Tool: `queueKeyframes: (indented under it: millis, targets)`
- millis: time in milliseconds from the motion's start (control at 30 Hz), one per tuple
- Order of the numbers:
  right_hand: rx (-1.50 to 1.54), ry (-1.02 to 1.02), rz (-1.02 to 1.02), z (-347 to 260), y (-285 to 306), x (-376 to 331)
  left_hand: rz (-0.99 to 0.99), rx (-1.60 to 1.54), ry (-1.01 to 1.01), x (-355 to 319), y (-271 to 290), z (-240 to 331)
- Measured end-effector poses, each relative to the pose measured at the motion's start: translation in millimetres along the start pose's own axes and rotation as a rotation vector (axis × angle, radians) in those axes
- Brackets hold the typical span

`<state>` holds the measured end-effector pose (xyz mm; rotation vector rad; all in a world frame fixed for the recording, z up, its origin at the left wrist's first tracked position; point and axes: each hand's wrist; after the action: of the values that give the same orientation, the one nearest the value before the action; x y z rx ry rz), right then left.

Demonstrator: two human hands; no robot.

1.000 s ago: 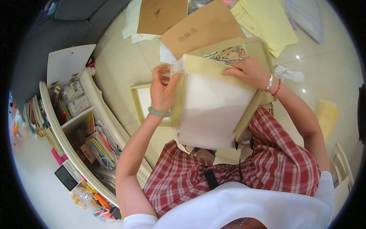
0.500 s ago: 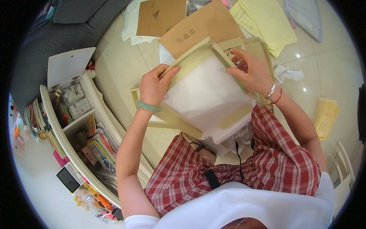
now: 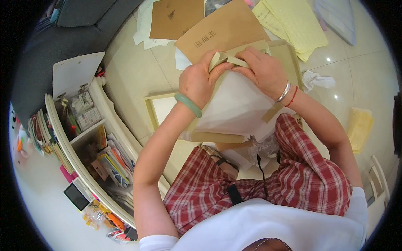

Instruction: The person sits on the floor and organizes various paper items, including a panda-themed notebook, envelopes, and a brown notebook. They remove items from packaging, flip through pages, and arrange the documents into a neat stack.

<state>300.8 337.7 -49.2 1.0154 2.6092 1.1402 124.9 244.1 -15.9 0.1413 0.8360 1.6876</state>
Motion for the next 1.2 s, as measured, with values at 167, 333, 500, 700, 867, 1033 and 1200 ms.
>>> queueKeyframes:
  millis: [167, 333, 500, 700, 867, 1033, 1200]
  targets:
    - [0.186, -0.036, -0.142, 21.2, 14.1, 1.9, -0.004, -0.102, -0.054, -7.3, -0.6, -9.8]
    - [0.506, -0.334, -0.469, 32.7, 26.5, 12.3, -0.006, -0.395, 0.045, -15.7, -15.0, -30.1]
    - [0.099, -0.286, -0.373, 47.6, 37.9, -1.5, 0.152, -0.675, 0.459, -19.7, -10.6, -57.5]
    - [0.298, -0.576, -0.141, 82.4, 70.9, -47.2, 0.238, -0.881, 0.655, -23.2, -4.8, -86.0]
    - [0.582, -0.959, -0.160, 78.9, 49.9, -81.4, 0.279, -0.890, 0.752, -25.2, -16.1, -106.7]
    - [0.885, -1.089, -0.028, 69.8, 41.7, -94.6, 0.275, -0.778, 0.725, -36.3, -27.1, -106.9]
    - [0.693, -1.013, -0.148, 72.0, 47.2, -89.1, 0.377, -0.303, 0.365, -35.8, -29.6, -128.4]
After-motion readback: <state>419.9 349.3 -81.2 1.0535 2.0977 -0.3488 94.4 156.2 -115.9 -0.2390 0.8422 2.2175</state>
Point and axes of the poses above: each hand's wrist, its own x-axis towards the middle knuckle, its own y-axis out of the back of the hand, z = x × y, and after that the axes turned 2 degrees about z, right-handed
